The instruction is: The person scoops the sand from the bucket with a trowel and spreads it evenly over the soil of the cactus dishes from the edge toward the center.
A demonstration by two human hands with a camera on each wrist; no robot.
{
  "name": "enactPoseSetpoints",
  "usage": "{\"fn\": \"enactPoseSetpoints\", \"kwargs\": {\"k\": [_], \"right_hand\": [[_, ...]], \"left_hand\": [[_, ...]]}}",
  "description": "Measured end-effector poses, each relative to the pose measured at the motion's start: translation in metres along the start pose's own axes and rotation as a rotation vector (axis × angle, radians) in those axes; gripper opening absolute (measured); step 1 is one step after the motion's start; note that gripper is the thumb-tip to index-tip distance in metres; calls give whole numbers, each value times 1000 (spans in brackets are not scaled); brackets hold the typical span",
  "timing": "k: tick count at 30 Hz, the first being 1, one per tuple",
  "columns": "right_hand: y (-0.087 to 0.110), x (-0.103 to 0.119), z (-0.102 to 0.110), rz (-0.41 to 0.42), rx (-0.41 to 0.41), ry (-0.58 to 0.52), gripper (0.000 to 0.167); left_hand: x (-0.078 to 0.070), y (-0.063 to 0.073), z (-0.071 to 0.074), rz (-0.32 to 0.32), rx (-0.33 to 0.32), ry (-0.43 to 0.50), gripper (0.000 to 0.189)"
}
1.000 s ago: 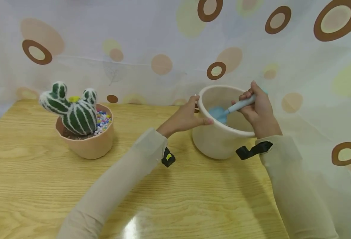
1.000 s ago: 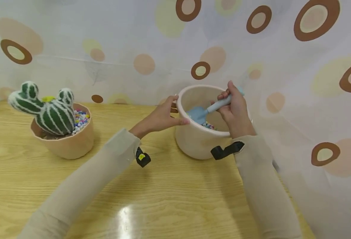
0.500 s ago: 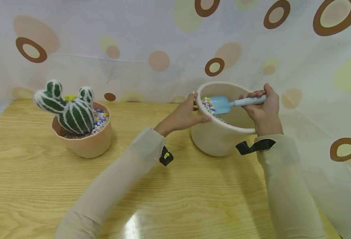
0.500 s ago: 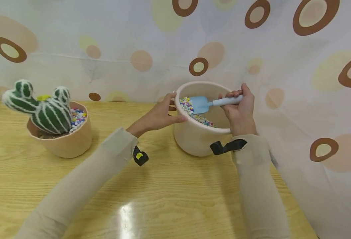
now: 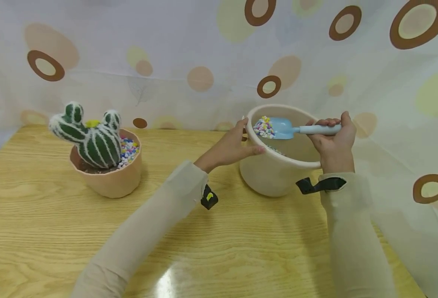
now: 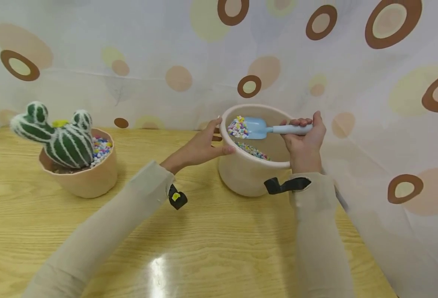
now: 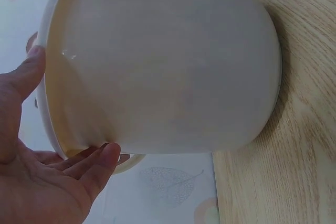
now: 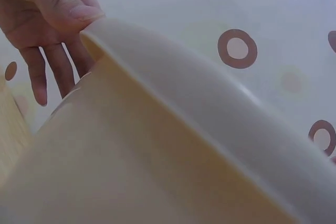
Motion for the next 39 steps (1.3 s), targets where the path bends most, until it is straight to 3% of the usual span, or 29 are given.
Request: {"fn": "enactPoseSetpoints", "kwargs": {"k": [17, 29, 39], "right_hand": [[1, -1, 0, 10, 12, -63, 61], [3, -2, -4, 22, -24, -91, 61], [7, -6, -8, 16, -13, -104, 61]], "left_hand": [[0, 2, 1, -7, -2, -21, 92], [-4, 4, 14, 56, -46, -95, 76], [1, 16, 31, 98, -81, -129, 67]]}}
Point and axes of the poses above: each hand's wrist, its own y-axis away from the middle knuckle, its own z-axis out of the back of the hand, x = y × z, the point moved 2 cm from there along -y, towards the middle knuckle, and after that the axes turned 4 degrees about z, right-handed, at the moved point
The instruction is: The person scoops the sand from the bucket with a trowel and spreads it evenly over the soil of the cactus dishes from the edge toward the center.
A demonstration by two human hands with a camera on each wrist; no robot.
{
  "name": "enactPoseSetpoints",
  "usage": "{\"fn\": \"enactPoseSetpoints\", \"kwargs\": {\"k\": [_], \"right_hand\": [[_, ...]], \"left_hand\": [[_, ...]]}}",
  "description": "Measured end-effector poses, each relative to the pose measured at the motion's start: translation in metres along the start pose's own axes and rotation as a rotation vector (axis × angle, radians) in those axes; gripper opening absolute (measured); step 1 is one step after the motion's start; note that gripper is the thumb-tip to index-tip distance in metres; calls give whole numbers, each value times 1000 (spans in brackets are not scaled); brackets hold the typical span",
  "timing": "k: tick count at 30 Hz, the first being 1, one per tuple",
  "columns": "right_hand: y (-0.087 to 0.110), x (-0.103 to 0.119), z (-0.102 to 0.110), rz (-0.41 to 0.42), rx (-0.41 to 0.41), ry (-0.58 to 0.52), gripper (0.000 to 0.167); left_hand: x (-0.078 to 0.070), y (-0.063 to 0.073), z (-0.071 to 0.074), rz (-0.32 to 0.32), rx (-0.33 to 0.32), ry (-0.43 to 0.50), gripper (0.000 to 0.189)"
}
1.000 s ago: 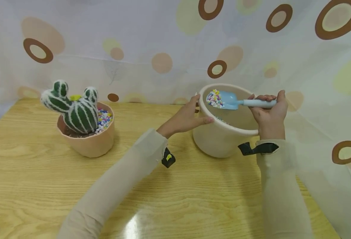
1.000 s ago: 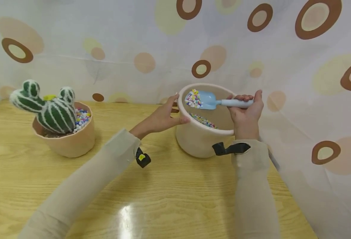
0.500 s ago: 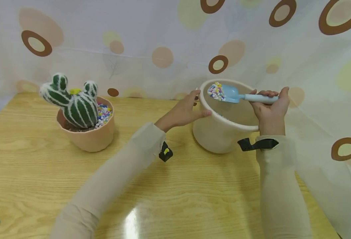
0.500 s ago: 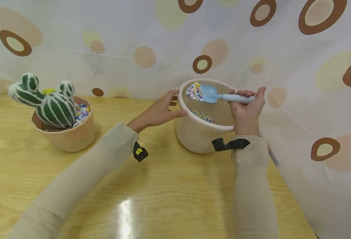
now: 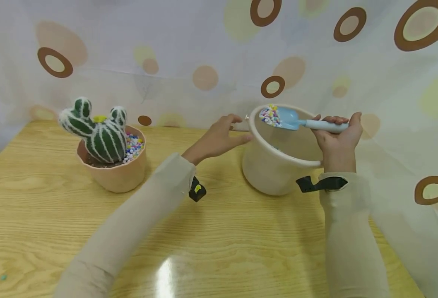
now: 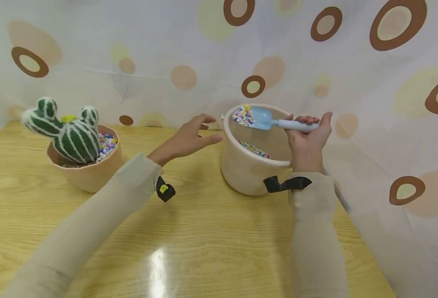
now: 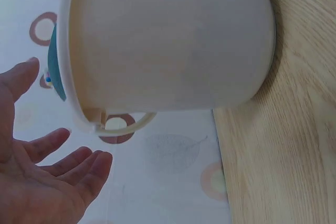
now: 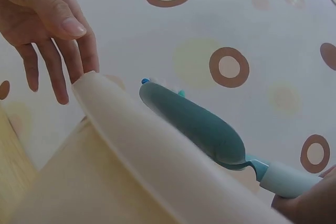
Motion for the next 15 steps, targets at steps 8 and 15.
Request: {"fn": "enactPoseSetpoints", "kwargs": {"k": [8, 15], "right_hand": [[1, -9, -1, -15, 5, 7, 61], [3, -19, -2, -26, 13, 25, 62]], "left_hand": [[7, 12, 17, 31, -31, -18, 59], [15, 23, 28, 32, -61, -14, 59]]}}
Point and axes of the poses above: each hand's wrist, its own y-axis away from the middle knuckle, its own z-axis out of the back of the hand, x = y × z, the point moved 2 cm from there along -y, towards the middle knuckle, and after that the axes turned 4 degrees about z, right-handed, at the moved point
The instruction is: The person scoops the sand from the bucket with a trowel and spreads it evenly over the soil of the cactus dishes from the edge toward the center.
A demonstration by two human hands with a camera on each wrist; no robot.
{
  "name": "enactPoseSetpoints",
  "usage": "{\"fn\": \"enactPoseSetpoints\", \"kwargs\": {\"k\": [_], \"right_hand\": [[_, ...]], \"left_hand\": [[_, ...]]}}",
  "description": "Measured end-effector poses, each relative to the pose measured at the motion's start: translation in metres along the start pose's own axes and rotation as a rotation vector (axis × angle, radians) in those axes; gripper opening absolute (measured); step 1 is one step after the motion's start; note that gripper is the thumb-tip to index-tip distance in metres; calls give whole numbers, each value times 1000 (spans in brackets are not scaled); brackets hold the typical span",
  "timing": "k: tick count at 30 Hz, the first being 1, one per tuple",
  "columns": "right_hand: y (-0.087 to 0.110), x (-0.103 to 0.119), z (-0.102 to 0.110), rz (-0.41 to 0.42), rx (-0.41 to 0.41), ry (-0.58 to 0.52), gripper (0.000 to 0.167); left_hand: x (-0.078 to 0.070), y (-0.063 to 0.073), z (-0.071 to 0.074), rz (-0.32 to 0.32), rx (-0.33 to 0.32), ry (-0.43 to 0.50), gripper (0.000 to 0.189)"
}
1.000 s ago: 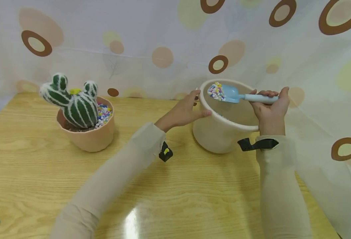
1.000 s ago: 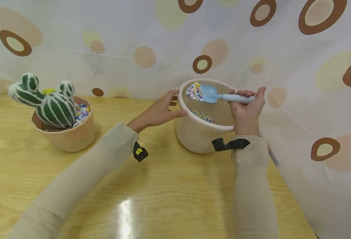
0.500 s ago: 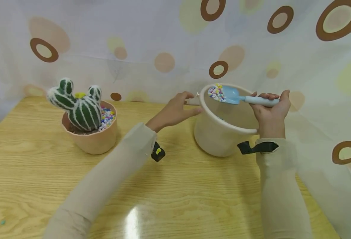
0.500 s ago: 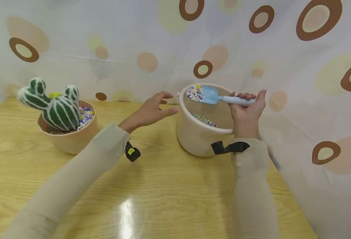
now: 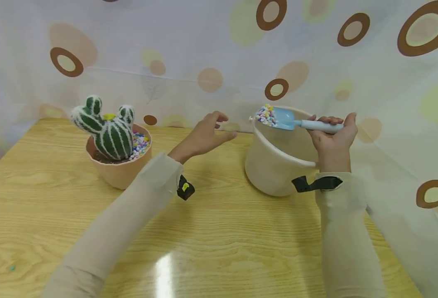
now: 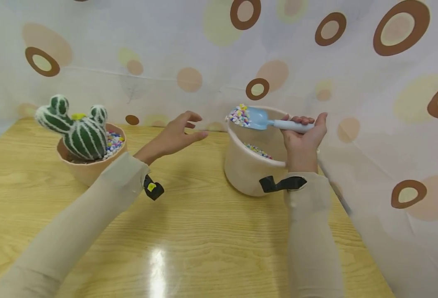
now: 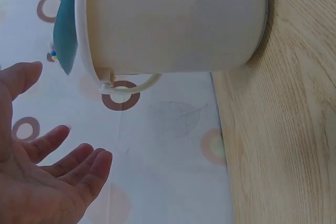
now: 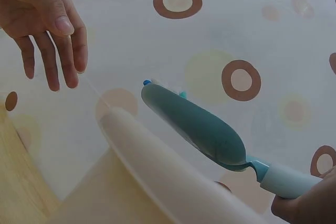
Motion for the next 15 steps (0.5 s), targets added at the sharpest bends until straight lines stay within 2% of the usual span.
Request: {"fn": "enactPoseSetpoints", "kwargs": {"k": [15], "right_hand": [[-7, -25, 1, -41, -31, -4, 58]], "left_hand": [[21, 19, 26, 65, -35, 5, 59]]}}
Point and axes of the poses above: each hand's wrist, its own y-axis away from the middle knuckle, its own z-axis out of the back of the hand, x = y × z, the point moved 2 cm from there along -y, towards the middle knuckle, and after that the axes turned 4 degrees about z, right-handed, at the moved point
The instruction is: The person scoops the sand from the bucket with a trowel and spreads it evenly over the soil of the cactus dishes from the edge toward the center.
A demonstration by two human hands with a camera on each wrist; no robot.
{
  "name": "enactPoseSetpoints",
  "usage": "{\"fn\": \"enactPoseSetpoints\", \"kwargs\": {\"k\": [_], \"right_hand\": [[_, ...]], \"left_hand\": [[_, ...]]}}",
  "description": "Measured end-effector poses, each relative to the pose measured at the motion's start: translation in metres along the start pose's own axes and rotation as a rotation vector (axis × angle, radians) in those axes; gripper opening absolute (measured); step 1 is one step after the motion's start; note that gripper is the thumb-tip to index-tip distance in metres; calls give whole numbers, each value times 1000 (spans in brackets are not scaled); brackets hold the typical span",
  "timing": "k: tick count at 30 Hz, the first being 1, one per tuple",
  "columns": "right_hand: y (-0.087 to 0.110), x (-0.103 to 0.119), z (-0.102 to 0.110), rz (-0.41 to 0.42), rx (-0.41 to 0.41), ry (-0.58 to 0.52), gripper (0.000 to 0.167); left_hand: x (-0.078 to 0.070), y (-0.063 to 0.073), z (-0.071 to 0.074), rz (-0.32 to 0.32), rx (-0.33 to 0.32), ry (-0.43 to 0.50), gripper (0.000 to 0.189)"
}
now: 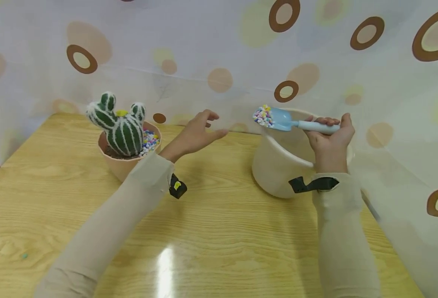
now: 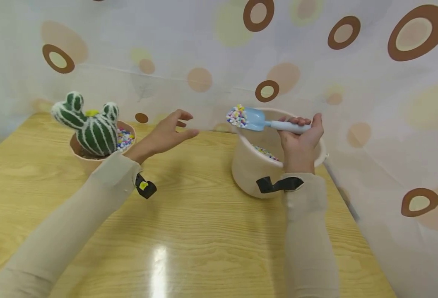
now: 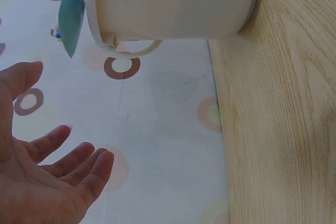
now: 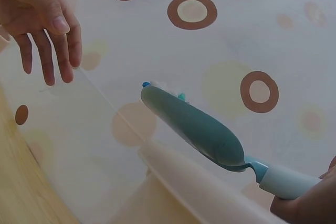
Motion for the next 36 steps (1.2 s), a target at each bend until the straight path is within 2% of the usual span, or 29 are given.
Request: {"fn": "enactPoseSetpoints", "kwargs": {"k": [7, 21, 28, 36], "right_hand": [[-1, -14, 1, -14, -1, -23, 58], [-7, -37, 1, -55, -34, 12, 58], [-11, -52, -1, -65, -14, 24, 56], [-14, -73, -3, -76, -13, 62, 55]], "left_hand": [[13, 6, 7, 15, -14, 16, 58], [27, 20, 14, 58, -48, 26, 57], [32, 28, 15, 38, -42, 33, 58], [38, 37, 21, 83, -61, 33, 59]]}}
Point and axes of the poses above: each hand's wrist, its own y-axis away from the middle knuckle, its own z-axis out of the back of the hand, x = y × z, the point moved 2 cm from there along -y, towards the middle knuckle, and after that the axes turned 4 degrees about z, right-handed, at the moved point
